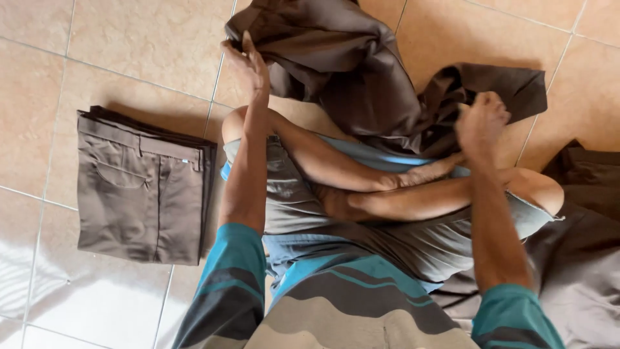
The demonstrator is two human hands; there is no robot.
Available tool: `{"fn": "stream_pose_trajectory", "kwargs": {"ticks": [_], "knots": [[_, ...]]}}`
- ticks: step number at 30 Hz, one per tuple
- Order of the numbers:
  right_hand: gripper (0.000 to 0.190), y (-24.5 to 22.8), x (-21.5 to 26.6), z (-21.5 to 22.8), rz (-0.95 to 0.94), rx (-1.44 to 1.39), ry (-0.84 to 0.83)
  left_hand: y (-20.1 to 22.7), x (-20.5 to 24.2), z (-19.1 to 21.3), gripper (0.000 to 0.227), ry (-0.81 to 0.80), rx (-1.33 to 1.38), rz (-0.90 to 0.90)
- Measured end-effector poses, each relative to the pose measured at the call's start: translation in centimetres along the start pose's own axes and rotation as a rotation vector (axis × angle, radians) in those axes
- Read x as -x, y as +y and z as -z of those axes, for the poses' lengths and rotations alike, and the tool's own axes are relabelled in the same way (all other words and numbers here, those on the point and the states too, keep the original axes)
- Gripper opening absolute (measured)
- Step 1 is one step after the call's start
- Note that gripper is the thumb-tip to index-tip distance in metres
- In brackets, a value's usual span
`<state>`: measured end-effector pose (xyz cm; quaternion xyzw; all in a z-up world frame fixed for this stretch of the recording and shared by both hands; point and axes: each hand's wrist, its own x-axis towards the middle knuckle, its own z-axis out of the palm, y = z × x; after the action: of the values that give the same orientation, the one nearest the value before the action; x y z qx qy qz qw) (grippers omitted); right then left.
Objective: The person is sitting on the floor and folding several pairs of brown trousers, then stacking them neatly.
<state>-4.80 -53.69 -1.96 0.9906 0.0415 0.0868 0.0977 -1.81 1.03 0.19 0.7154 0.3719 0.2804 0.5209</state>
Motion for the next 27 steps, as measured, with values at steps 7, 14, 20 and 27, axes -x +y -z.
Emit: {"fn": "stream_pose_trajectory", "kwargs": {"ticks": [7,14,20,27], "knots": [[0.038,-20.7,4.9,7.8,0.664,-0.492,0.263,3.8,1.5,-1.1,0.039,0.024,0.069,-0.2],[0.059,-10.2,-1.3,4.0,0.22,-0.395,-0.252,6.8,-0.8,1.0,0.032,0.007,0.195,-0.367],[0.039,-10.9,0.5,6.2,0.236,-0.138,0.067,3.7,-0.1,1.5,0.039,0.009,0.263,-0.285],[0.073,-19.0,7.0,1.6,0.374,-0.224,-0.097,7.5,-2.7,1.1,0.034,0.099,0.241,-0.399]]}}
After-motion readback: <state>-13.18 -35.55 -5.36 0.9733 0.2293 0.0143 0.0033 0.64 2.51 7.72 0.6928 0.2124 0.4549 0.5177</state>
